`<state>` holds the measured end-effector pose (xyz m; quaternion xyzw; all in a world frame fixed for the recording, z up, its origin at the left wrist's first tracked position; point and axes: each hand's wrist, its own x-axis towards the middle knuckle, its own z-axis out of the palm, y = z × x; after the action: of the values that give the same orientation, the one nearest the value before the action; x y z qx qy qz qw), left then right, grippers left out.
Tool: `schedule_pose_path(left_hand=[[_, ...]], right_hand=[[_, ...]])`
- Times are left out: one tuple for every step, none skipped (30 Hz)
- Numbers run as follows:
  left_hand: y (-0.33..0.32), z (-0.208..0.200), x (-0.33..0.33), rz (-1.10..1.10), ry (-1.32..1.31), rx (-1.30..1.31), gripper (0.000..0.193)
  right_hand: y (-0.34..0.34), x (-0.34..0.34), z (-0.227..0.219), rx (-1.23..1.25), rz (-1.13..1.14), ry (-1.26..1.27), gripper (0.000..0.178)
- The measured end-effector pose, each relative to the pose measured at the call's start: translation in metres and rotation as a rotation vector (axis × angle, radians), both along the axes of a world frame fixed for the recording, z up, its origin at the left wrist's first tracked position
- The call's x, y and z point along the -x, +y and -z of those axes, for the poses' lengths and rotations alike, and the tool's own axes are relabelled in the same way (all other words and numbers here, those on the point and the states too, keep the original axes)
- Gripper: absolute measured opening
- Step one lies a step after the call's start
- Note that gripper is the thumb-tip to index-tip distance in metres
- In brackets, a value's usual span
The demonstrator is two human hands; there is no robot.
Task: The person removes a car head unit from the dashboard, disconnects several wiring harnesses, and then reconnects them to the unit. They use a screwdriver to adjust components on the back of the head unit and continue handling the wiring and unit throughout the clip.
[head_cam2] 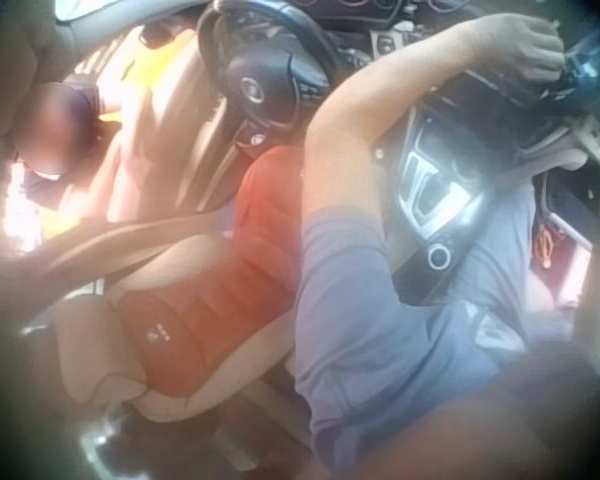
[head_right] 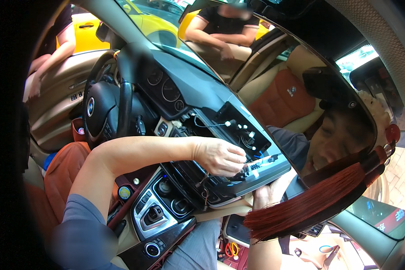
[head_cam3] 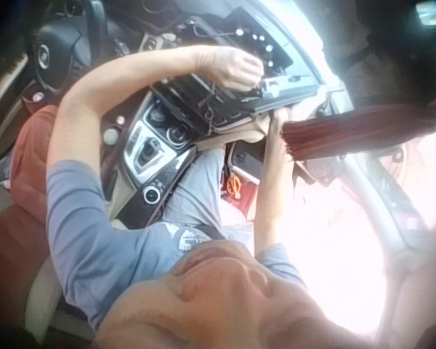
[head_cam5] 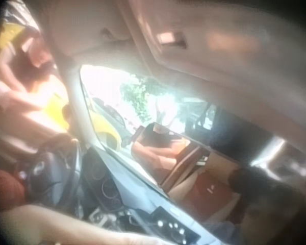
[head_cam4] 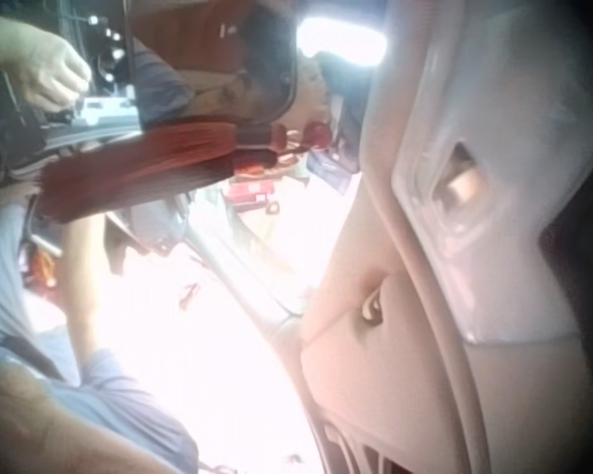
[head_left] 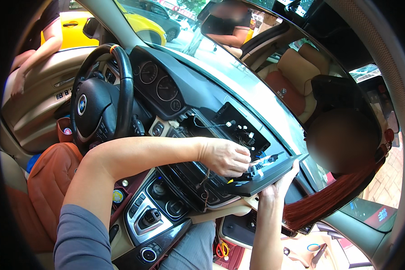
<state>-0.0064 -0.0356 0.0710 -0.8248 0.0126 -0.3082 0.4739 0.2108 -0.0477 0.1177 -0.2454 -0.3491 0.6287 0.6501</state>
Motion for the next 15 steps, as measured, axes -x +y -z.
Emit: schedule_pose_path(left_hand=[[0.001,0.0,-0.001,0.019,-0.015,0.002,0.011],[0.001,0.001,-0.001,0.024,-0.019,0.005,0.011],[0.001,0.003,-0.001,0.027,-0.02,0.007,0.011],[0.0,0.005,-0.001,0.004,-0.037,-0.012,0.013],[-0.002,0.008,0.0,-0.012,-0.093,0.0,0.013],[-0.005,0.013,-0.001,-0.029,-0.152,0.013,0.014],[-0.009,0.018,0.0,-0.051,-0.215,0.03,0.016],[-0.016,0.027,0.002,-0.094,-0.325,0.132,0.019],[-0.023,0.036,0.004,-0.128,-0.433,0.19,0.019],[-0.029,0.044,0.015,-0.226,-0.545,0.225,0.019],[-0.035,0.053,0.024,-0.304,-0.652,0.236,0.019],[-0.036,0.059,0.037,-0.449,-0.768,0.279,0.024],[-0.034,0.063,0.052,-0.566,-0.89,0.282,0.029],[-0.031,0.067,0.063,-0.7,-0.9,0.281,0.032],[-0.026,0.069,0.076,-0.824,-0.914,0.268,0.034]], right_hand=[[0.0,0.0,0.0,-0.024,0.002,-0.011,0.05],[-0.002,0.001,0.001,-0.046,0.004,-0.02,0.05],[-0.003,0.002,0.002,-0.026,0.053,-0.007,0.049],[-0.004,0.004,0.002,-0.006,0.102,0.005,0.049],[-0.005,0.006,0.002,0.014,0.152,0.017,0.048],[-0.007,0.008,0.003,0.02,0.181,0.014,0.048],[-0.009,0.01,0.004,0.025,0.211,0.013,0.047],[-0.012,0.009,0.006,-0.002,0.139,0.021,0.051],[-0.013,0.009,0.006,-0.028,0.068,0.027,0.055],[-0.017,0.009,0.011,-0.047,0.077,0.014,0.058],[-0.017,0.008,0.011,-0.02,0.082,0.03,0.061],[-0.017,0.007,0.013,0.006,0.087,0.047,0.063],[-0.015,0.006,0.013,0.033,0.092,0.064,0.067],[-0.015,0.004,0.015,0.039,0.113,0.051,0.066],[-0.014,0.003,0.016,0.01,0.103,0.059,0.066]])
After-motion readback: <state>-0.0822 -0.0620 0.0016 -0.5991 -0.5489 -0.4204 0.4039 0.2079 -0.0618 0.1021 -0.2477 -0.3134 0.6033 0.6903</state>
